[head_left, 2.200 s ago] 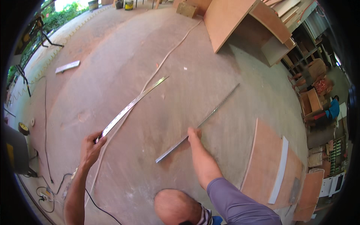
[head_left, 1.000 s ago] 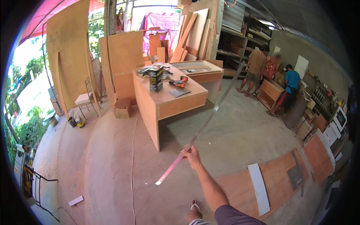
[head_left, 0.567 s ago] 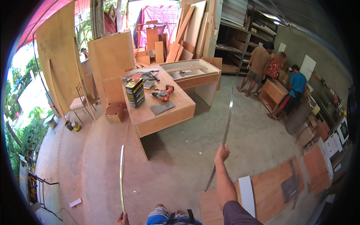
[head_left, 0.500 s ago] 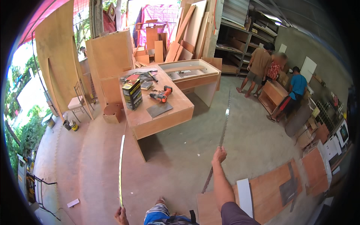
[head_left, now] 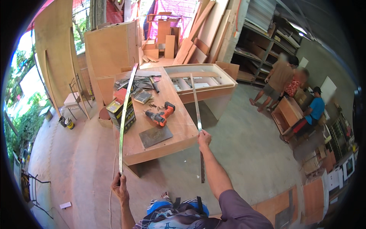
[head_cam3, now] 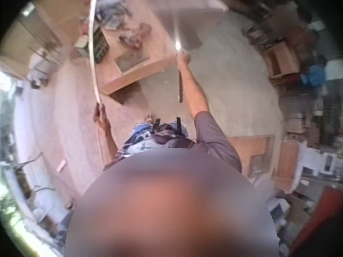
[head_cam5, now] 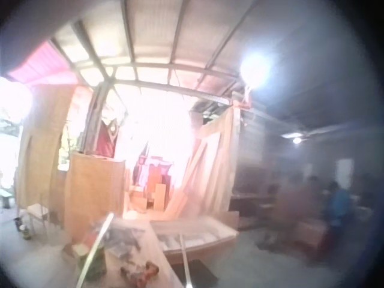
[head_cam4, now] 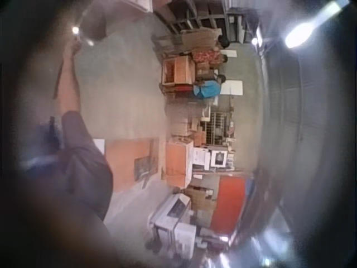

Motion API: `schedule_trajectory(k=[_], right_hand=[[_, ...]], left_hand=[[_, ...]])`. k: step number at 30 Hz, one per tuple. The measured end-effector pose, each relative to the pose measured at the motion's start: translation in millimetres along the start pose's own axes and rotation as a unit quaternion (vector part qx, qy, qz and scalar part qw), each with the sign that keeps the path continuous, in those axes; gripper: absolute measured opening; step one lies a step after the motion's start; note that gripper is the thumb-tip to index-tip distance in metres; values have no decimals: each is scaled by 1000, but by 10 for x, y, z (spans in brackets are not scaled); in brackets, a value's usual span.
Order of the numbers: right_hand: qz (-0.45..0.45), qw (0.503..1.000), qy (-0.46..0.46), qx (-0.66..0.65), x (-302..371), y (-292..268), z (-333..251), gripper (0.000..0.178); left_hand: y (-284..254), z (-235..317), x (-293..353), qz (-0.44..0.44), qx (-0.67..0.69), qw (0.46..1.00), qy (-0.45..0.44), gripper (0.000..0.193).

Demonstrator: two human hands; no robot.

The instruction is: The person uses an angle grinder to cut a long metal strip into shorter pieces on the floor. They then carry the cut pieces to a wooden cabinet and fit one into a groove on the cabinet's edge.

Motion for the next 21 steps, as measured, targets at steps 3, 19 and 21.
schedule_trajectory(k=[3,19,21], right_hand=[[-82,996,24,-4,-663,491,78,32],[-408,906,19,110,-2742,2419,468,29],[-452,879,-9,150,-2660,2489,436,29]], left_hand=[[254,69,-250,68,-7,998,3,40],[3261,879,272,366,-279,883,-94,34],[3588,1061,236,375,-324,862,-108,32]])
Point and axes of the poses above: each hand's wrist, its own x-axis away from the middle knuckle, its own y-axis out of the palm, z = x × y, the point moved 6 cm from there along -x, towards the middle knuckle, and after that the axes turned 9 degrees about -z, right-handed, at the moved point
